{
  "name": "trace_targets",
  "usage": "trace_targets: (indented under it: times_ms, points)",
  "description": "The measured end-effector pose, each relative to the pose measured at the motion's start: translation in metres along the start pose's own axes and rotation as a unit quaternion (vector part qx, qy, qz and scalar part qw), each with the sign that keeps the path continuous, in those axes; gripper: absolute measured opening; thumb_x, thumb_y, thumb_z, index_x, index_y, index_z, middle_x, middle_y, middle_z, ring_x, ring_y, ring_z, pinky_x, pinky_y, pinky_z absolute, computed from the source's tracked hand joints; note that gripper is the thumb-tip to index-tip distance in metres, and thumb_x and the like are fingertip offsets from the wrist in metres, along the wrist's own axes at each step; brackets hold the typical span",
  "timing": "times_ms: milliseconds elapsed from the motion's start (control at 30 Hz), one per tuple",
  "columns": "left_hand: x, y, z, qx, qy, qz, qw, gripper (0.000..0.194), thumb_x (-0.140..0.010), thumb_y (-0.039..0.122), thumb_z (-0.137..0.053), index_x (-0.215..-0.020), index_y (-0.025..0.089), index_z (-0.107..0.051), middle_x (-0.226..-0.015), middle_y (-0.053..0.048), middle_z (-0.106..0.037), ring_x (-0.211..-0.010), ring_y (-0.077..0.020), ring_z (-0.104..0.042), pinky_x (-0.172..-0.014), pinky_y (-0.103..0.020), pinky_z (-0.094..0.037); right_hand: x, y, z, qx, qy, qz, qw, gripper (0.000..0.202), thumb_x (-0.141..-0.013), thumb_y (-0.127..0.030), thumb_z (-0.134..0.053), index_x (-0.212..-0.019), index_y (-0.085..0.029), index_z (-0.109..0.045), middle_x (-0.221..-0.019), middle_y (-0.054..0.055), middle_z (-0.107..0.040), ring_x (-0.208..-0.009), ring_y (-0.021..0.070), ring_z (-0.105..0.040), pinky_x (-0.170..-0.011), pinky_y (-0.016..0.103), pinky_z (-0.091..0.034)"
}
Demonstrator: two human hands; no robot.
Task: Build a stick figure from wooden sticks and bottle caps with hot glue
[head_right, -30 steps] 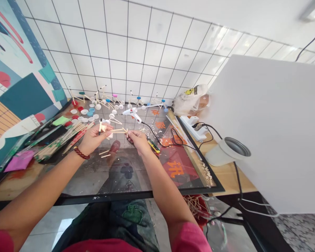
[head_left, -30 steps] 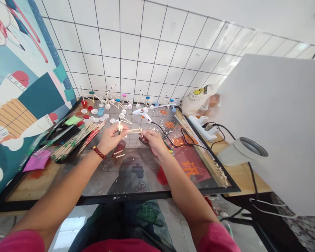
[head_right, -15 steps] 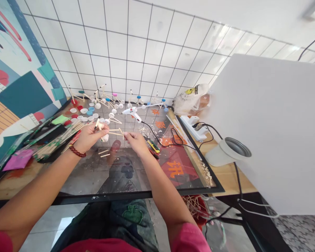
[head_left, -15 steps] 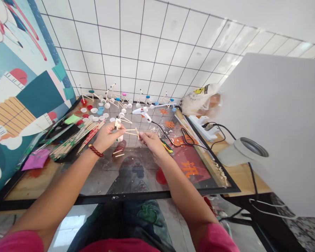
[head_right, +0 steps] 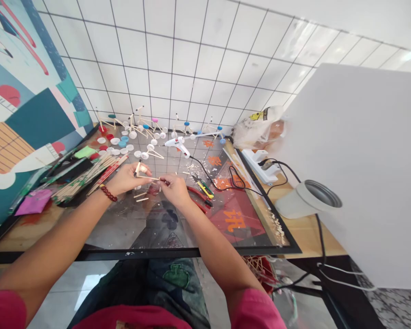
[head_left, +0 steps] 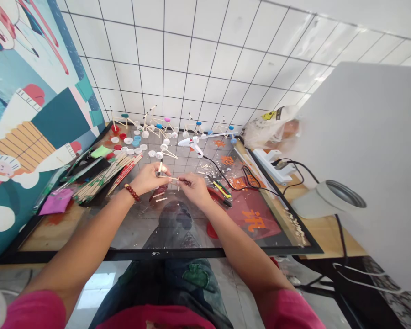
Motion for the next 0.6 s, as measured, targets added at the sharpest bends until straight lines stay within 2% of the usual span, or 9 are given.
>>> trace_targets:
  times_ms: [167, 300, 500, 600]
  points:
    - [-0.001, 0.004, -0.001, -0.014, 0.008, -0.04, 0.999, 0.016, -0.066, 0.033, -0.074, -0.066, 0.018, -0.07, -0.089, -0.008, -0.072, -0.074, -0.0203, -0.066, -0.067, -0.031, -0.053, 0.001, -0.002, -0.003, 0.055, -0.014, 0.008, 0.998, 0.014, -0.086, -0.02, -0.063, -0.084, -0.023, -0.076, -0.081, 0.003, -0.073, -0.079, 0.0179, -0.064, -0.075, 0.027, -0.046]
    - [-0.002, 0.0, -0.002, -0.013, 0.007, -0.049, 0.999, 0.014, -0.067, 0.032, -0.074, -0.066, 0.019, -0.07, -0.087, -0.006, -0.073, -0.075, -0.0191, -0.066, -0.07, -0.03, -0.053, 0.002, -0.003, -0.004, 0.06, -0.014, 0.018, 0.998, 0.015, -0.086, -0.018, -0.064, -0.085, -0.023, -0.077, -0.079, 0.002, -0.072, -0.077, 0.0173, -0.064, -0.073, 0.026, -0.044]
    - [-0.002, -0.02, -0.008, 0.043, 0.004, 0.023, 0.999, 0.024, -0.064, 0.04, -0.077, -0.072, 0.017, -0.071, -0.078, -0.004, -0.072, -0.064, -0.0158, -0.062, -0.06, -0.026, -0.048, 0.002, -0.002, -0.003, 0.062, -0.011, 0.012, 0.998, 0.012, -0.085, -0.019, -0.065, -0.082, -0.021, -0.076, -0.075, 0.001, -0.071, -0.07, 0.0144, -0.061, -0.067, 0.023, -0.041]
    - [-0.003, -0.025, -0.009, 0.039, 0.003, 0.049, 0.998, 0.034, -0.062, 0.043, -0.078, -0.084, 0.017, -0.072, -0.083, -0.005, -0.073, -0.071, -0.0187, -0.066, -0.064, -0.029, -0.051, 0.002, 0.001, -0.004, 0.075, -0.016, -0.003, 0.997, 0.011, -0.085, -0.019, -0.066, -0.08, -0.02, -0.076, -0.074, 0.001, -0.071, -0.068, 0.0136, -0.06, -0.066, 0.023, -0.04]
Point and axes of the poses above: each hand's wrist, its own x-axis away from the middle knuckle, its own z-axis out of the back of the hand, y = z × x, the point moved 10 cm from there along -x, towards the middle knuckle
